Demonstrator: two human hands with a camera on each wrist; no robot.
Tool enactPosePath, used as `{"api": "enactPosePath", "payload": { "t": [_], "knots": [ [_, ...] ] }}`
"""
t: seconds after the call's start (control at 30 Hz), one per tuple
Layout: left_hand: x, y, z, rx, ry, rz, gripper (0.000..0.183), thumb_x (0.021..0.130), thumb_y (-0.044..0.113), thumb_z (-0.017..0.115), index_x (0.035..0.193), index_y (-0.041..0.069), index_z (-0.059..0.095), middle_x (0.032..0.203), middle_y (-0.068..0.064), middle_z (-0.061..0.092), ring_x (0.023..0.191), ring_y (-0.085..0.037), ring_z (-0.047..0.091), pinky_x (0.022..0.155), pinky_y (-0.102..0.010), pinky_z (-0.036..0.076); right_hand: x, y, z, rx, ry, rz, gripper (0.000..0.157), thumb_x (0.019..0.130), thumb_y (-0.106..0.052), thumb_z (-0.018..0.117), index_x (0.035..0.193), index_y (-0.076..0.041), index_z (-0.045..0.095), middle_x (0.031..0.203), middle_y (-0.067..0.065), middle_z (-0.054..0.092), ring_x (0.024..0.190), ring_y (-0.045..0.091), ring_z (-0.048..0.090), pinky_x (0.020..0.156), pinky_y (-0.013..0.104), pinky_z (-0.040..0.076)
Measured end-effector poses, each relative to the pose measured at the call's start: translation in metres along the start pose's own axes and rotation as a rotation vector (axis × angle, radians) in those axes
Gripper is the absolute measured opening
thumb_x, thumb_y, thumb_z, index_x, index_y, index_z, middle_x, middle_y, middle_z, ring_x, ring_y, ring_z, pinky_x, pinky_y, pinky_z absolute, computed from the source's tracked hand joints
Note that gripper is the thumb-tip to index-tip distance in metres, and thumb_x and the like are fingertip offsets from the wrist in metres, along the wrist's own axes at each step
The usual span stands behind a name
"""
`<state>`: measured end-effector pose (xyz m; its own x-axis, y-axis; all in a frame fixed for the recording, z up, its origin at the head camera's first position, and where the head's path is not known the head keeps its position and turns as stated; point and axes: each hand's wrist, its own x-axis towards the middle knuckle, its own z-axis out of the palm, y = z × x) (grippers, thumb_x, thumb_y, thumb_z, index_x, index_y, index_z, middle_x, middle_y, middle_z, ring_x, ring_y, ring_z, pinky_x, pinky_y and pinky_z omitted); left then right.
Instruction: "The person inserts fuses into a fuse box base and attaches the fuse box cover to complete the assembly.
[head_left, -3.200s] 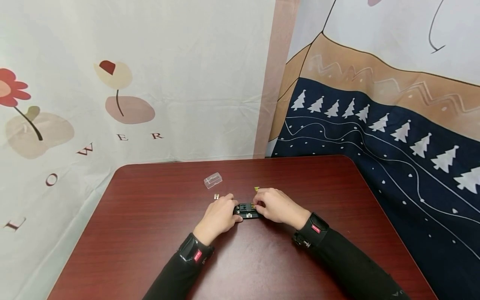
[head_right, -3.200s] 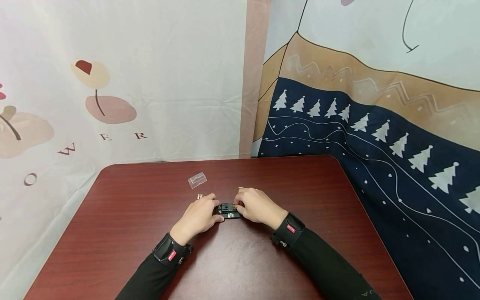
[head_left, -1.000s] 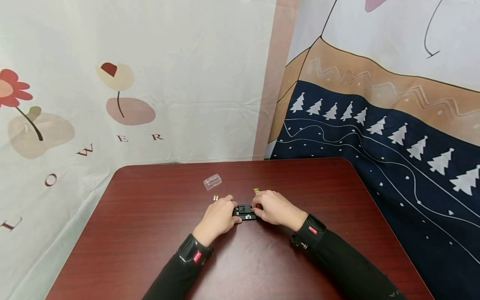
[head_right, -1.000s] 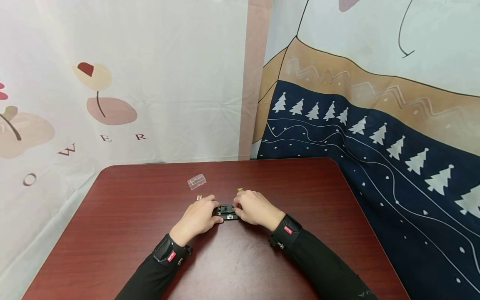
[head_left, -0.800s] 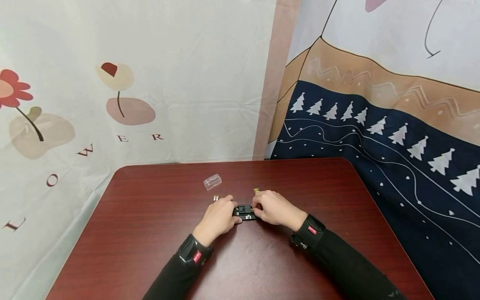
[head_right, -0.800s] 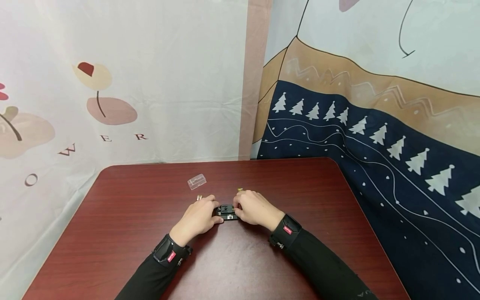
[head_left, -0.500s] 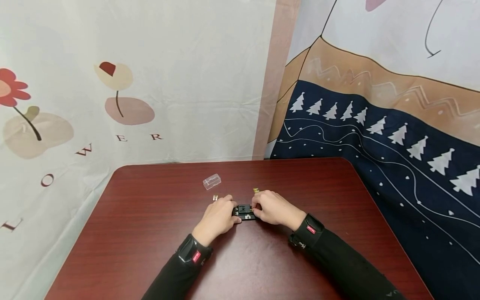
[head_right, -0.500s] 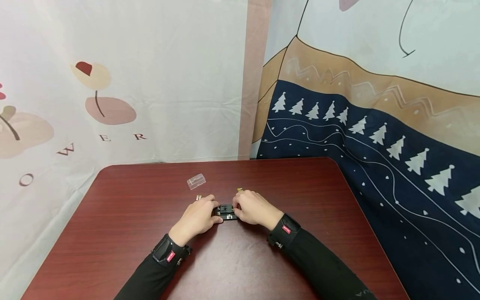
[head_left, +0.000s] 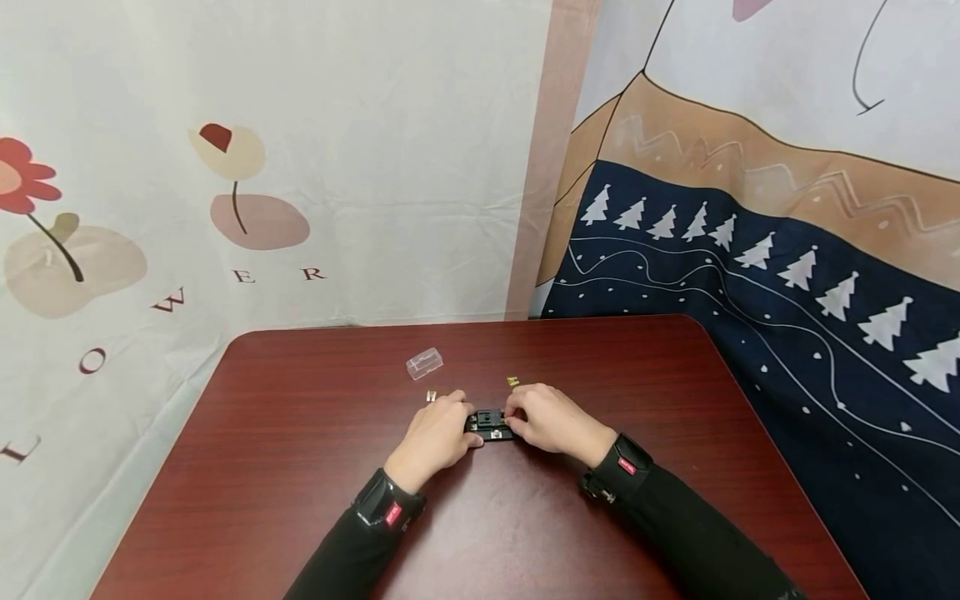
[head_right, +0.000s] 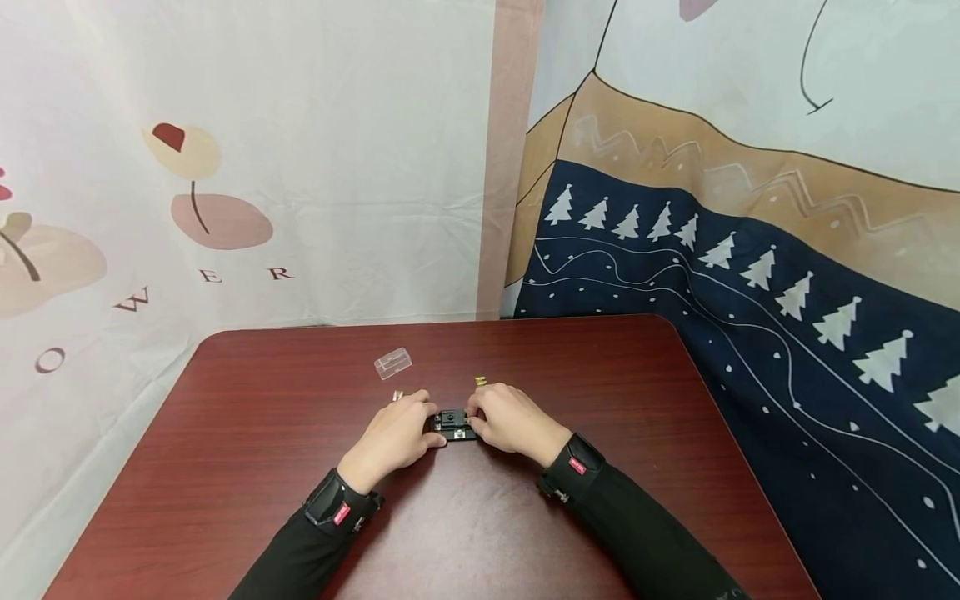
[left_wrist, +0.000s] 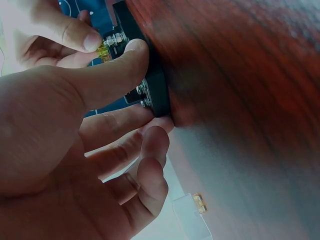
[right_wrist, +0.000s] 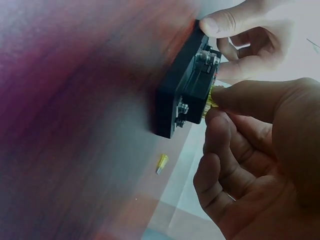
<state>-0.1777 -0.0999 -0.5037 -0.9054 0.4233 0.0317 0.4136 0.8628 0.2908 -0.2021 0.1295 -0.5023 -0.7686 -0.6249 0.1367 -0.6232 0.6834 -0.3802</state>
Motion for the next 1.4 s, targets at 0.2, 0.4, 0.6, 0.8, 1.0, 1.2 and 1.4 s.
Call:
{"api": "enactPosePath", "payload": {
  "t": [0.2,0.4,0.6,0.8,1.0,1.2,1.4],
  "knots": [
    [-0.001,0.002,-0.001,-0.003,-0.002,0.008,0.041,0.083,0.038,0.088,0.112,0.01,0.079,0.099,-0.001,0.063,0.088,-0.024,0.066,0.071,-0.049,0.06,-0.004,0.004,0.002,0.008,0.013,-0.014,0.004,0.095,-0.019,0.077,0.095,-0.02,0.08,0.095,-0.009,0.071,0.087,0.009,0.068,0.078,0.035,0.059],
    [-0.001,0.002,0.0,-0.006,0.0,0.011,0.041,0.083,0.038,0.088,0.112,0.01,0.079,0.098,-0.001,0.063,0.087,-0.024,0.066,0.07,-0.049,0.06,-0.007,0.006,0.0,0.001,0.0,-0.003,0.007,0.096,-0.022,0.075,0.098,-0.022,0.082,0.098,-0.01,0.072,0.089,0.007,0.067,0.08,0.033,0.059],
    [-0.002,0.001,-0.002,-0.008,0.011,0.014,0.041,0.083,0.038,0.088,0.111,0.01,0.08,0.097,-0.001,0.063,0.087,-0.025,0.067,0.069,-0.048,0.059,-0.009,0.01,-0.003,-0.023,0.007,-0.007,0.008,0.095,-0.022,0.076,0.098,-0.022,0.083,0.095,-0.011,0.071,0.086,0.005,0.066,0.078,0.032,0.059],
    [-0.001,0.0,-0.003,-0.008,0.014,0.009,0.04,0.083,0.037,0.088,0.11,0.009,0.08,0.096,-0.001,0.062,0.085,-0.024,0.066,0.07,-0.049,0.059,-0.009,0.014,-0.008,-0.032,0.027,0.004,0.008,0.094,-0.019,0.076,0.096,-0.02,0.084,0.092,-0.01,0.071,0.083,0.006,0.066,0.076,0.031,0.059],
    [-0.002,0.001,-0.004,-0.009,0.006,0.002,0.041,0.083,0.038,0.088,0.111,0.009,0.079,0.095,-0.001,0.061,0.084,-0.023,0.064,0.07,-0.049,0.059,-0.006,0.015,-0.013,-0.035,0.047,0.059,0.008,0.093,-0.019,0.077,0.097,-0.018,0.084,0.094,-0.008,0.073,0.087,0.01,0.069,0.08,0.035,0.06],
    [-0.002,0.0,-0.004,-0.007,0.006,0.007,0.041,0.083,0.038,0.088,0.111,0.009,0.079,0.096,-0.002,0.061,0.084,-0.023,0.064,0.07,-0.049,0.059,0.003,0.017,-0.015,-0.038,0.067,0.157,0.008,0.093,-0.019,0.077,0.098,-0.018,0.083,0.097,-0.004,0.075,0.092,0.015,0.071,0.084,0.041,0.061],
    [-0.002,-0.001,-0.002,0.001,0.004,0.01,0.041,0.083,0.039,0.088,0.111,0.009,0.079,0.097,-0.002,0.062,0.088,-0.026,0.066,0.071,-0.05,0.06,0.018,0.019,-0.017,-0.093,0.068,0.208,0.013,0.093,-0.021,0.077,0.102,-0.013,0.083,0.097,0.002,0.076,0.091,0.021,0.071,0.079,0.045,0.061]
  ]
}}
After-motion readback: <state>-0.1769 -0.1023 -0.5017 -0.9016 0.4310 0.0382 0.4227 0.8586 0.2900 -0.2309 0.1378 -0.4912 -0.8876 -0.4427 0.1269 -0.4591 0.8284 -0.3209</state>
